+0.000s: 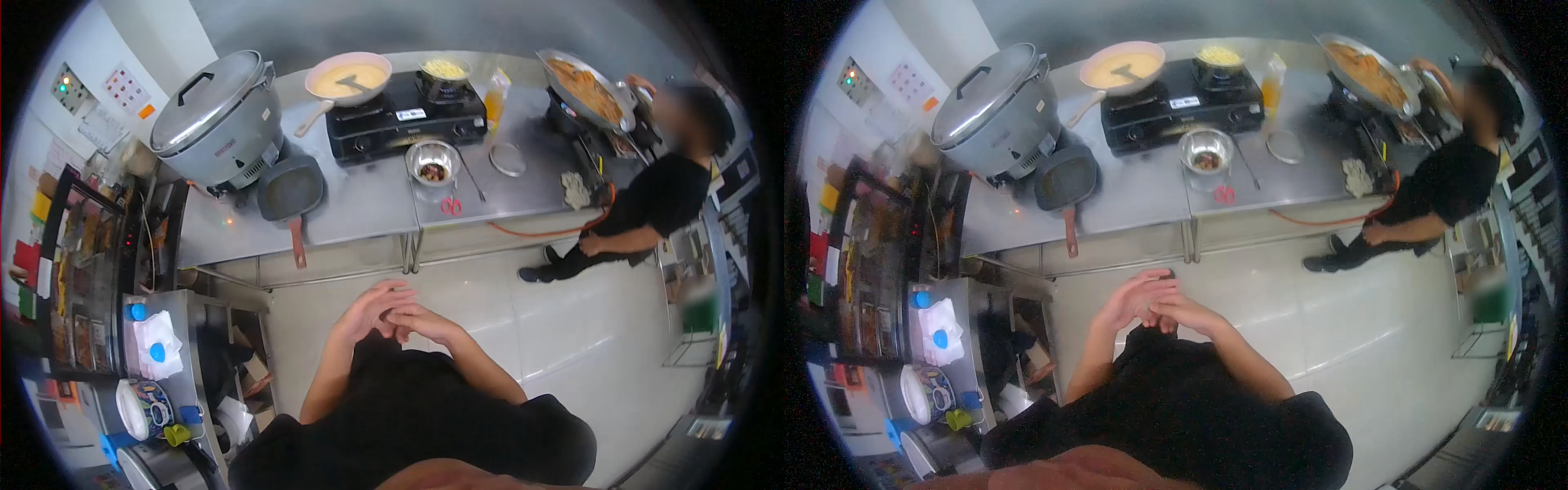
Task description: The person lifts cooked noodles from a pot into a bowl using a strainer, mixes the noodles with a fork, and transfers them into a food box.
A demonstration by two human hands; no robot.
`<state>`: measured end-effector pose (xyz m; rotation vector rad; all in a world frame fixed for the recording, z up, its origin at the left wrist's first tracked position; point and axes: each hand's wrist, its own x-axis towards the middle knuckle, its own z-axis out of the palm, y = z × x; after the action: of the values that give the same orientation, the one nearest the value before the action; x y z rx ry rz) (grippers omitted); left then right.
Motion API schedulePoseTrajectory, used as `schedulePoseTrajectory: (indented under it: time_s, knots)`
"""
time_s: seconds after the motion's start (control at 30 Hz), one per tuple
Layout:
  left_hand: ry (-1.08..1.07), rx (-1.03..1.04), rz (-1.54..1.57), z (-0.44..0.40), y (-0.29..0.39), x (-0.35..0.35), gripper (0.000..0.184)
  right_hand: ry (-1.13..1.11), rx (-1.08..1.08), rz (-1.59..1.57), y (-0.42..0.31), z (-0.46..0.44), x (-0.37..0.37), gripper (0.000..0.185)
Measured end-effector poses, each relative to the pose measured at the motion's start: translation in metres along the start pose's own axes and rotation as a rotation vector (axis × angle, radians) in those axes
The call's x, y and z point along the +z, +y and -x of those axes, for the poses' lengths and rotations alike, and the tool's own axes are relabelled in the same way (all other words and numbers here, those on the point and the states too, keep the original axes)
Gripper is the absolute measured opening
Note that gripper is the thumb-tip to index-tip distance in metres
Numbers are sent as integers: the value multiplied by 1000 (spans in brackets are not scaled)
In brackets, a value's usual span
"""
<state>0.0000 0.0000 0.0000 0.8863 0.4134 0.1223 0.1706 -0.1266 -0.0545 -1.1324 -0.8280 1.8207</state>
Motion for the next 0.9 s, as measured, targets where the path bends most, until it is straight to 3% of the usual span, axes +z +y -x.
schedulePoseTrajectory:
  time_s: [0.07,0.1,0.27,0.37,0.5,0.63,0.8,0.9]
  knots:
    - [27,42,98,0,1,-16,64,8,32,262,-31,1,-19,20]
    - [118,12,116,-15,40,-58,63,78,-3,318,-77,-46,-35,20]
    - [508,81,-95,-43,150,-149,62,675,-551,928,-265,-169,-98,20]
    - [648,151,-49,-64,195,-190,54,836,-680,1047,-359,-237,-127,25]
    - [781,262,-34,-96,239,-225,51,1059,-484,1354,-408,-322,-173,38]
    - [899,342,-112,-134,270,-241,53,1010,-233,1435,-422,-372,-199,45]
    - [913,370,-137,-176,289,-255,61,846,-160,1562,-440,-401,-226,42]
    - [921,396,-142,-195,296,-256,52,941,-307,1725,-462,-403,-225,39]
